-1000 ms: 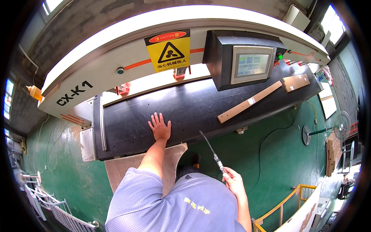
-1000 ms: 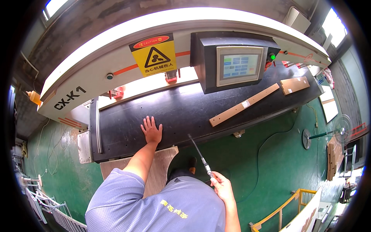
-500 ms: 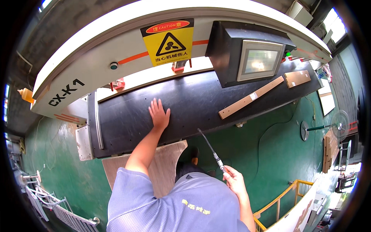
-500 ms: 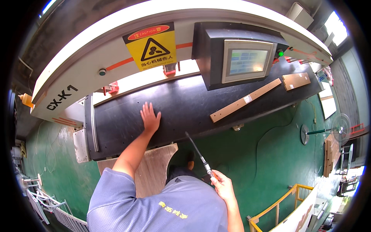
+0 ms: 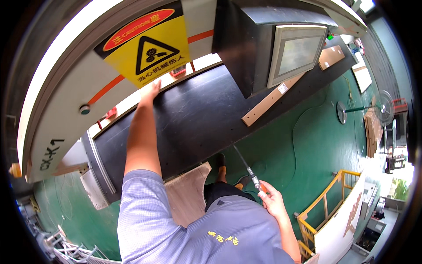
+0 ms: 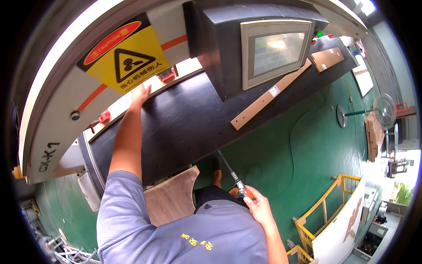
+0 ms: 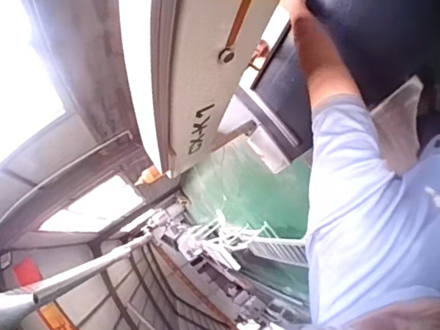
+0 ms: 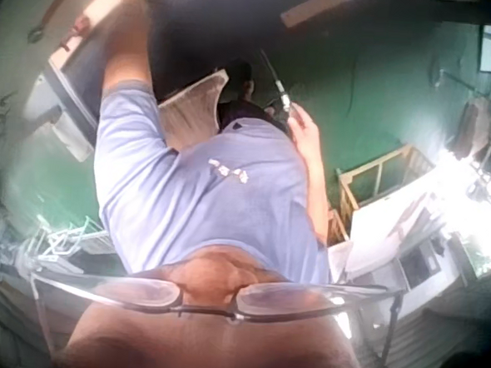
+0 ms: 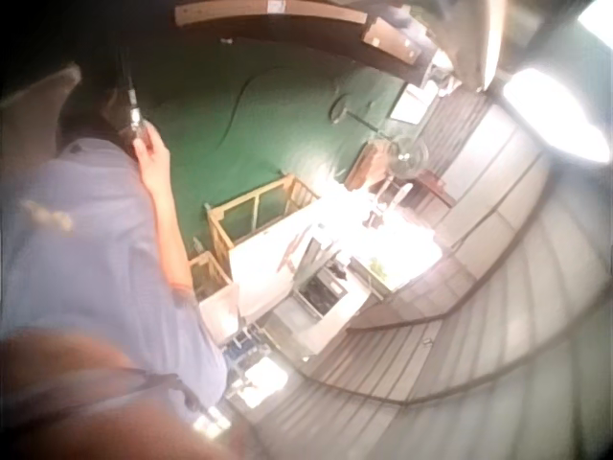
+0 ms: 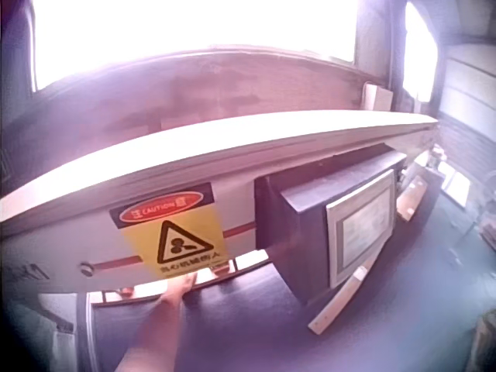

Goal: The person operates a large industrial machine labeled CX-K1 in a workshop. They repeatedly place rectangular wooden boards onto the machine's conveyor belt, press a green start button, and retrieve the boards after processing. The person holds a tool in their right hand throughout the sequence.

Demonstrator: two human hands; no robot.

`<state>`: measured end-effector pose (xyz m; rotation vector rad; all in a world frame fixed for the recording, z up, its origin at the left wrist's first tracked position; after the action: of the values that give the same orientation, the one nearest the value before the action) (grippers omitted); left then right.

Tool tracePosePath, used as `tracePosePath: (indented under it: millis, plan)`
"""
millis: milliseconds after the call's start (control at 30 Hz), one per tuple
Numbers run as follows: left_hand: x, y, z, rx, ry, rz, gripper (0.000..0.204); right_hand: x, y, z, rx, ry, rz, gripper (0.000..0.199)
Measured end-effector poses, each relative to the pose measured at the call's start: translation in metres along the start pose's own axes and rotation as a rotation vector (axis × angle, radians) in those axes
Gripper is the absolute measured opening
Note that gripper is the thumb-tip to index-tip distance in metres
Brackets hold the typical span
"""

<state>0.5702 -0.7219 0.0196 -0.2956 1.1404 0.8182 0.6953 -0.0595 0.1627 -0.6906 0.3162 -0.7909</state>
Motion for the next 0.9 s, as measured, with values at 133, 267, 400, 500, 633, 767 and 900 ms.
tracePosePath:
  millis: [133, 267, 400, 500, 633, 767, 900]
  plan:
    - [-0.027, 0.008, -0.006, 0.156, 0.003, -0.095, 0.075, -0.003, 0.006, -0.011, -0.054, 0.054, 0.002, 0.046]
    - [-0.037, 0.026, -0.001, 0.225, -0.022, -0.022, 0.076, -0.002, -0.001, -0.011, -0.097, 0.068, 0.01, 0.048]
    - [-0.037, 0.029, 0.021, 0.269, -0.084, -0.019, 0.077, 0.001, 0.0, -0.016, -0.051, 0.052, -0.04, 0.048]
    - [-0.025, 0.039, 0.052, 0.063, -0.085, 0.029, 0.088, 0.003, -0.004, -0.023, -0.099, 0.067, 0.03, 0.05]
    - [0.044, -0.003, 0.059, 0.08, -0.035, -0.017, 0.085, 0.007, -0.009, -0.029, -0.12, 0.021, 0.027, 0.052]
    - [0.019, -0.005, 0.044, 0.114, 0.065, 0.0, 0.06, 0.008, -0.015, -0.025, 0.002, -0.004, 0.091, 0.048]
    - [0.015, -0.054, 0.034, 0.265, 0.167, -0.141, 0.044, 0.01, -0.02, -0.019, -0.08, -0.021, 0.035, 0.046]
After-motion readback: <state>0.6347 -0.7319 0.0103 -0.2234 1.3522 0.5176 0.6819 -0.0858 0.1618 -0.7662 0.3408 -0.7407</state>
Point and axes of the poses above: each hand's wrist, its own z-axis away from the middle knuckle, its own x-axis out of the palm, y = z × x, the point moved 7 cm from there along -z, towards the middle knuckle, and after that the axes turned 13 degrees about -y, right-handed, at the moved point
